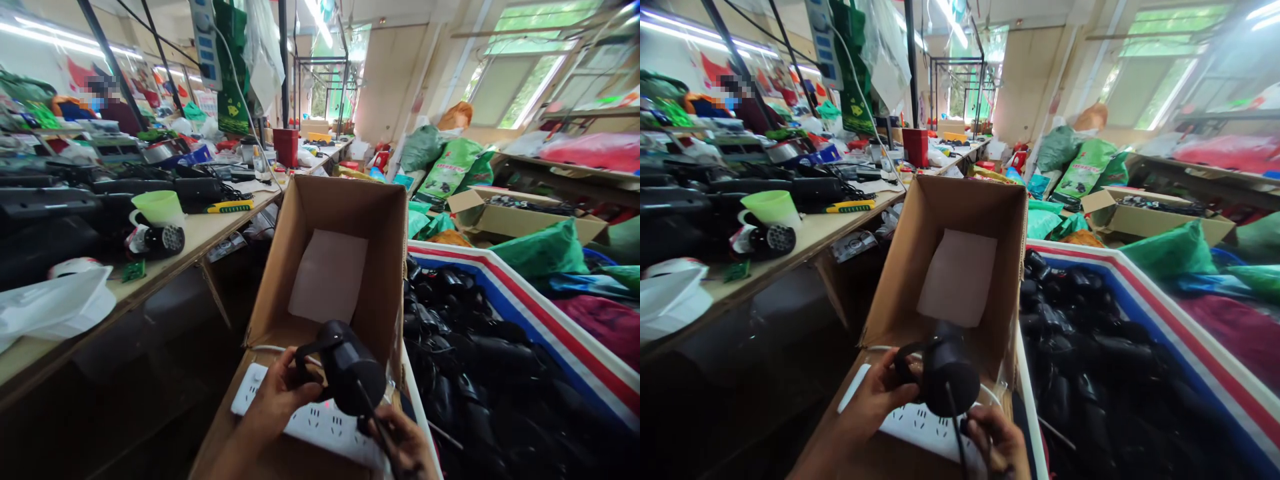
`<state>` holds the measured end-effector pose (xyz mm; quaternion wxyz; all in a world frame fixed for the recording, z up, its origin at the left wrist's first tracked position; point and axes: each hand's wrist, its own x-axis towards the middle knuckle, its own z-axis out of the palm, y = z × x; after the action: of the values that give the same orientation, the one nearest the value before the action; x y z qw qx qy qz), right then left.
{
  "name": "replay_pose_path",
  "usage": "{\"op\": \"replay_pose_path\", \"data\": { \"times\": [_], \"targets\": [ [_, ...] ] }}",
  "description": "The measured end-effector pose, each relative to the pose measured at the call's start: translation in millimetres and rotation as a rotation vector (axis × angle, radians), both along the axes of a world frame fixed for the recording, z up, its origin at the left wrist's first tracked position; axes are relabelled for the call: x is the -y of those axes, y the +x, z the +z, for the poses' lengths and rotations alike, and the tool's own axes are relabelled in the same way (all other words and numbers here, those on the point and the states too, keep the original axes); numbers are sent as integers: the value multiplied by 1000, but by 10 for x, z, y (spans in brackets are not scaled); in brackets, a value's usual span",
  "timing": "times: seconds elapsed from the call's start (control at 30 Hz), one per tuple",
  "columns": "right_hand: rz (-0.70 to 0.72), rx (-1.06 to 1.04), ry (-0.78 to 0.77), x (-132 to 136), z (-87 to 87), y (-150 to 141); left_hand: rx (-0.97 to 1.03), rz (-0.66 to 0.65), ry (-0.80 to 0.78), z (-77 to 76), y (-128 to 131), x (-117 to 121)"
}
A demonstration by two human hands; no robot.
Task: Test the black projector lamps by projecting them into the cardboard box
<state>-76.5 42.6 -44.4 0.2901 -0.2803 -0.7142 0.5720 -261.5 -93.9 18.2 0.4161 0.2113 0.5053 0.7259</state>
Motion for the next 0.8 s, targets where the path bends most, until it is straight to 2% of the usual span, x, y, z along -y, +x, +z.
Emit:
{"op": "replay_pose_path", "data": {
  "times": [0.07,0.13,0.23,0.3,0.43,0.57,0.67,0.8],
  "targets": [
    [-101,-23,-214,91,126,-15,-132,21,-61,18,26,9],
    [-187,-63,-345,215,230,-21,-275,45,-160,57,54,24],
    [-187,-120,-435,364,313,10,-510,38,-285,126,108,47],
    [-153,-135,-416,393,345,49,-667,1,-310,155,163,61],
    [-127,-116,-307,324,425,124,-927,-116,-255,156,309,91],
    [-150,-60,-240,269,456,186,-1069,-225,-156,142,419,111],
    [-126,-111,-325,276,404,254,-1084,-208,-108,171,473,108],
    [-67,-235,-535,301,342,365,-1029,-116,-9,219,539,98]
  ]
}}
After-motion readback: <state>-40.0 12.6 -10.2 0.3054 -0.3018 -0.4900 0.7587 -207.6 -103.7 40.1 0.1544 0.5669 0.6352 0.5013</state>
